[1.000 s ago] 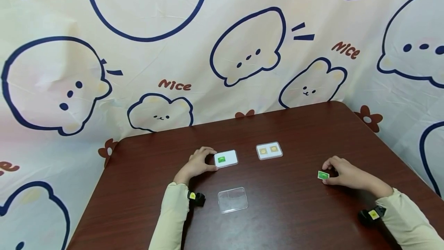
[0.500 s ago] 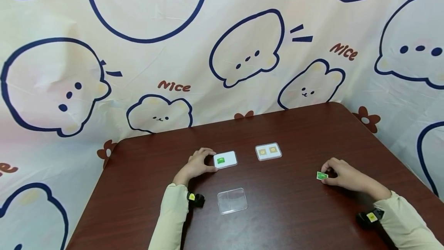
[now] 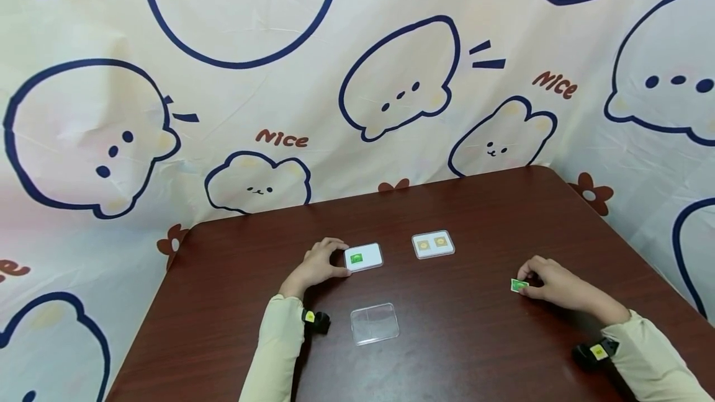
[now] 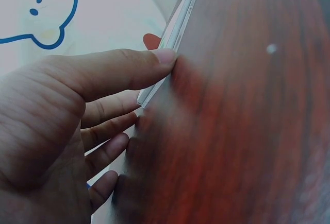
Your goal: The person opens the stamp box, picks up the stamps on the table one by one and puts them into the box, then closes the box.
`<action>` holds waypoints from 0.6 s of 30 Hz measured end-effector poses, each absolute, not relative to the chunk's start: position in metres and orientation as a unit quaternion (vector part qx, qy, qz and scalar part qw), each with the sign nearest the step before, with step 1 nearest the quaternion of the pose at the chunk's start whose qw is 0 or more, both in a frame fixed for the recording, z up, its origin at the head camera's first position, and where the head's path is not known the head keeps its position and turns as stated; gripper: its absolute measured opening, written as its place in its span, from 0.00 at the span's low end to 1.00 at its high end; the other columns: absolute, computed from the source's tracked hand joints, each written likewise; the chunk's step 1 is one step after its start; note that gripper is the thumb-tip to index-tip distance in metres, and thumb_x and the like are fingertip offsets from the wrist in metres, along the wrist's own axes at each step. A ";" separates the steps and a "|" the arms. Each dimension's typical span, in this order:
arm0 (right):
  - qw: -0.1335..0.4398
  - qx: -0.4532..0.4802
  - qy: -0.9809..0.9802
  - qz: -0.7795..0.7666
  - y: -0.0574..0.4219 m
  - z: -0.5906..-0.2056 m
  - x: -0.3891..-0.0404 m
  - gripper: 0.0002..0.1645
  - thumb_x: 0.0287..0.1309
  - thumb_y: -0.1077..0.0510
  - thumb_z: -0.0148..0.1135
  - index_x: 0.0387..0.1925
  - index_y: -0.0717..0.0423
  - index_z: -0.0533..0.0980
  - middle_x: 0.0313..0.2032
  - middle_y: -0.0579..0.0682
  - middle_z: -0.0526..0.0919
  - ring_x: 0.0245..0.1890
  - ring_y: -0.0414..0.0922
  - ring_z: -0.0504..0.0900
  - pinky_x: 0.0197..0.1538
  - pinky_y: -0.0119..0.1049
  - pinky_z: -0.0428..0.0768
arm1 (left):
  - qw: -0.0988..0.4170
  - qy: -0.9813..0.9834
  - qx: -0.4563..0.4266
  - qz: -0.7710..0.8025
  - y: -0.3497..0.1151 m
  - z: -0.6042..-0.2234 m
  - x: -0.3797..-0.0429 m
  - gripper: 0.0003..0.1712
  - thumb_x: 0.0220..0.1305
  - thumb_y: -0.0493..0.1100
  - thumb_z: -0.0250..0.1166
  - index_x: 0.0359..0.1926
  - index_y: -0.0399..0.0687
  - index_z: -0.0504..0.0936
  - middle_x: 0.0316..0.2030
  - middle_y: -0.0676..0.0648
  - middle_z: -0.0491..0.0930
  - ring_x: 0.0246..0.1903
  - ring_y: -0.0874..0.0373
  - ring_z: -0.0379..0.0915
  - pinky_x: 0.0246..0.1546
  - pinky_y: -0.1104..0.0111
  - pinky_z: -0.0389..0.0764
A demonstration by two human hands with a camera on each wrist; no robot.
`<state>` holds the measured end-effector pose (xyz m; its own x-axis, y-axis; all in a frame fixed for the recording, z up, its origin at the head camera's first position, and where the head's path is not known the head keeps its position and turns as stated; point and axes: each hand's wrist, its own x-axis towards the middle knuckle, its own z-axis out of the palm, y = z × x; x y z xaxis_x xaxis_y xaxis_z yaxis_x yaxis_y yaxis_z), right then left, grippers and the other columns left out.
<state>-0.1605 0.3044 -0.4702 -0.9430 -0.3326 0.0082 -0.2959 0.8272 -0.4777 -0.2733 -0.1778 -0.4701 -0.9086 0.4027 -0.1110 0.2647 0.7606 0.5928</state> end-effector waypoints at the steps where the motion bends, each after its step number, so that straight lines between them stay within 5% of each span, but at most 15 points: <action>1: 0.042 -0.166 0.954 -0.248 0.304 -0.470 -0.161 0.10 0.54 0.57 0.68 0.35 0.51 0.74 0.34 0.44 0.72 0.34 0.34 0.65 0.36 0.30 0.68 | 0.116 0.931 0.180 0.295 -0.178 -0.470 -0.273 0.33 0.54 0.48 0.73 0.61 0.50 0.75 0.66 0.46 0.65 0.65 0.44 0.56 0.63 0.46 0.57; 18: 0.026 -0.178 0.950 -0.254 0.289 -0.473 -0.168 0.08 0.55 0.62 0.64 0.35 0.51 0.73 0.33 0.42 0.72 0.31 0.30 0.67 0.33 0.28 0.69 | 0.119 0.930 0.181 0.297 -0.178 -0.468 -0.272 0.33 0.54 0.47 0.73 0.62 0.51 0.74 0.66 0.47 0.65 0.65 0.45 0.57 0.63 0.46 0.57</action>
<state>-0.1677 0.2886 -0.4726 -0.9354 -0.3514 0.0400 -0.3246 0.8081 -0.4916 -0.2722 -0.1776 -0.4679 -0.9061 0.4076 -0.1138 0.2659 0.7576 0.5961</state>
